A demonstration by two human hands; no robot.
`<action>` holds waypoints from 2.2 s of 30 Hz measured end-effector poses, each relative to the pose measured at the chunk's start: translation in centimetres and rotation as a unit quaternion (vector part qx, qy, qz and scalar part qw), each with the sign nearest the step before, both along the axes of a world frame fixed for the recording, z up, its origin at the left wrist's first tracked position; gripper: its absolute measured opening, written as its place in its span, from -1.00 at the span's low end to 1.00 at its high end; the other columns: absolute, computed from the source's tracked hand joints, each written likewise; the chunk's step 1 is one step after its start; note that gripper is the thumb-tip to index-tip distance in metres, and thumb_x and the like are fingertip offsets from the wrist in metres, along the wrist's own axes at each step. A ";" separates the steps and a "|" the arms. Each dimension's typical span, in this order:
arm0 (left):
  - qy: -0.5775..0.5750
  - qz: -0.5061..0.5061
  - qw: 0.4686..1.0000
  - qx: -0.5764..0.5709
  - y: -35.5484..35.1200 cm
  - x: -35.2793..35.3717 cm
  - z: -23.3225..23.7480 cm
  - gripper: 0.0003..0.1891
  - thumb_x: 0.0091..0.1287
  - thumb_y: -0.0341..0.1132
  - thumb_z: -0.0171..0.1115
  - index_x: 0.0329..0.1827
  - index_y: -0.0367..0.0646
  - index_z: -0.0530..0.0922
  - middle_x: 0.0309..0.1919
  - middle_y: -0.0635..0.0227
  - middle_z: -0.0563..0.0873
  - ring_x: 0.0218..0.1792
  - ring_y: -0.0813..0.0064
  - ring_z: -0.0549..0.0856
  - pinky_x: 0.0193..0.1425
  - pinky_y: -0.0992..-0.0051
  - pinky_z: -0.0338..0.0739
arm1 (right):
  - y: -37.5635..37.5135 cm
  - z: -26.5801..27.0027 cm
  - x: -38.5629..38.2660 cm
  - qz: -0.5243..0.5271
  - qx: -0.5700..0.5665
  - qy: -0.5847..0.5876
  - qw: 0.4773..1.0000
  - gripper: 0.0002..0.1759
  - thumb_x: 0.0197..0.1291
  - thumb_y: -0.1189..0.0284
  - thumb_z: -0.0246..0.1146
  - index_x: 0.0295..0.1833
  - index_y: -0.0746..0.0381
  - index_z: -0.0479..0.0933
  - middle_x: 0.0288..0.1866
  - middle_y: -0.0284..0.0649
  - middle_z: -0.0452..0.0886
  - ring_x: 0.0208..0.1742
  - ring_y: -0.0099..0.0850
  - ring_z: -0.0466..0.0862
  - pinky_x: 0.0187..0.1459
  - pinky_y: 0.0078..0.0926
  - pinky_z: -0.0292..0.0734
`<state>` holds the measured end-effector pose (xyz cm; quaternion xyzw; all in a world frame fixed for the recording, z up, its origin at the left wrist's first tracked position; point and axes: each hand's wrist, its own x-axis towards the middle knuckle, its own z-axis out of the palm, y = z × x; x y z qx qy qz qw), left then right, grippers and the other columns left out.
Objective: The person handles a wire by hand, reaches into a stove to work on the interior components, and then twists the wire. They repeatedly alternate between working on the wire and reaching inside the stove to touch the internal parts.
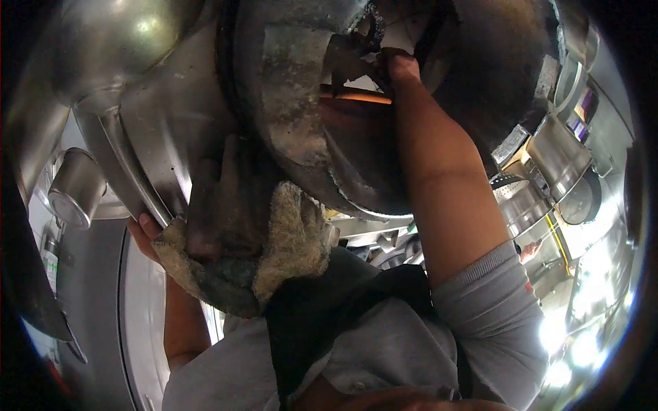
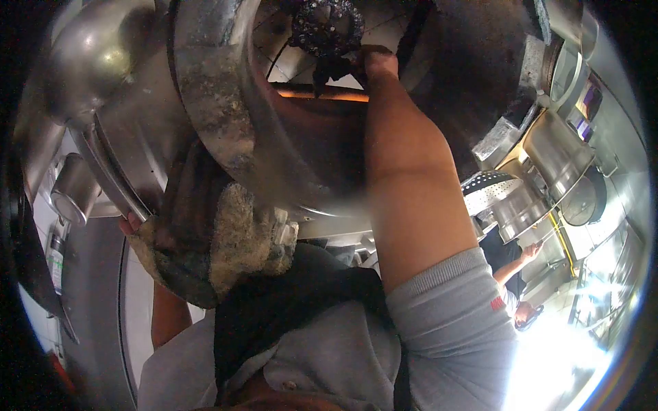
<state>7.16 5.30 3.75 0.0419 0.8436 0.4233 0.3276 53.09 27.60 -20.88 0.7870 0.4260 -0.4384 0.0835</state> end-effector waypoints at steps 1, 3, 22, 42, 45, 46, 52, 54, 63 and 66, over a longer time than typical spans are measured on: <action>0.000 0.000 1.000 -0.001 -0.1 -0.1 0.0 -0.49 0.44 0.01 0.08 0.09 -0.34 0.43 -0.14 0.17 0.62 -0.15 0.40 0.58 -0.02 0.37 0.49 | -0.3 -0.5 0.3 0.000 -0.001 0.000 1.000 -0.72 0.26 0.28 0.18 -0.15 0.25 0.66 -0.34 -0.25 0.74 -0.45 -0.45 0.67 -0.36 -0.47 0.53; 0.019 -0.021 1.000 0.003 -0.7 -0.5 -0.5 -0.49 0.43 0.03 0.08 0.09 -0.34 0.44 -0.15 0.18 0.62 -0.14 0.40 0.58 -0.01 0.36 0.49 | -0.6 -1.2 0.5 0.055 0.076 0.008 0.996 -0.73 0.25 0.29 0.20 -0.12 0.24 0.67 -0.31 -0.24 0.74 -0.40 -0.43 0.70 -0.31 -0.45 0.57; 0.274 -0.373 0.886 0.008 -7.5 -4.7 -3.9 -0.59 0.59 -0.17 -0.11 0.26 -0.33 0.41 0.05 -0.08 0.52 -0.09 0.12 0.57 0.02 0.16 0.51 | 0.4 0.2 -1.4 0.143 0.092 -0.098 0.981 -0.70 0.21 0.25 0.20 -0.13 0.18 0.73 -0.27 -0.20 0.76 -0.25 -0.43 0.75 -0.13 -0.43 0.59; 0.643 -0.479 0.598 0.005 -0.6 -1.2 -1.6 -0.57 0.52 -0.11 0.01 0.17 -0.36 0.41 -0.07 0.09 0.56 -0.14 0.27 0.57 -0.08 0.28 0.51 | 1.6 6.2 -4.2 0.250 -0.041 -0.174 0.952 -0.64 0.25 0.22 0.16 -0.03 0.22 0.67 -0.05 -0.14 0.75 -0.03 -0.36 0.74 0.02 -0.43 0.56; 0.040 -0.035 0.999 -0.002 -3.1 -2.2 -1.6 -0.59 0.54 -0.15 -0.03 0.17 -0.37 0.39 -0.03 0.03 0.55 -0.14 0.18 0.58 -0.07 0.25 0.52 | 1.2 4.4 -2.9 0.168 -0.041 -0.091 0.981 -0.65 0.28 0.22 0.16 -0.02 0.21 0.67 -0.07 -0.20 0.76 -0.07 -0.42 0.74 -0.01 -0.46 0.57; 0.039 -0.035 0.999 -0.002 -3.2 -2.2 -1.6 -0.59 0.54 -0.15 -0.03 0.17 -0.37 0.39 -0.03 0.03 0.55 -0.14 0.18 0.58 -0.07 0.25 0.52 | 0.5 1.8 -1.1 0.168 -0.042 -0.092 0.981 -0.65 0.28 0.22 0.16 -0.02 0.21 0.67 -0.07 -0.20 0.76 -0.07 -0.42 0.74 -0.01 -0.46 0.57; 0.262 -0.339 0.903 0.014 -8.5 -5.2 -4.1 -0.49 0.51 -0.08 0.07 0.30 -0.33 0.28 0.05 -0.13 0.49 -0.16 0.04 0.59 -0.14 0.12 0.57 | 0.2 0.9 -0.7 0.116 0.018 -0.029 0.993 -0.67 0.31 0.27 0.13 0.04 0.19 0.65 -0.11 -0.27 0.76 -0.12 -0.45 0.75 -0.05 -0.48 0.60; 0.295 -0.430 0.853 -0.002 -9.8 -6.5 -4.8 -0.48 0.51 -0.10 0.06 0.35 -0.27 0.23 0.07 -0.17 0.49 -0.16 0.03 0.59 -0.17 0.10 0.57 | 1.2 3.3 -2.3 0.333 0.004 -0.154 0.930 -0.68 0.32 0.28 0.12 0.01 0.18 0.66 -0.16 -0.25 0.76 -0.19 -0.45 0.76 -0.09 -0.47 0.61; 0.260 -0.279 0.922 -0.071 -6.3 -3.5 -2.8 -0.50 0.51 -0.03 0.01 0.22 -0.34 0.40 -0.02 -0.04 0.55 -0.15 0.15 0.57 -0.06 0.20 0.52 | 0.5 0.8 -1.6 0.162 0.022 -0.118 0.980 -0.64 0.24 0.23 0.10 -0.06 0.17 0.70 0.01 -0.05 0.71 0.07 -0.11 0.70 0.06 -0.21 0.60; 0.192 -0.234 0.952 -0.050 -5.5 -3.6 -2.6 -0.50 0.51 0.00 0.00 0.16 -0.35 0.45 -0.08 0.02 0.57 -0.16 0.22 0.55 -0.04 0.23 0.48 | 0.9 1.2 -1.9 0.136 0.036 -0.130 0.982 -0.63 0.25 0.17 0.14 -0.08 0.18 0.70 -0.19 -0.18 0.77 -0.13 -0.33 0.76 -0.03 -0.42 0.58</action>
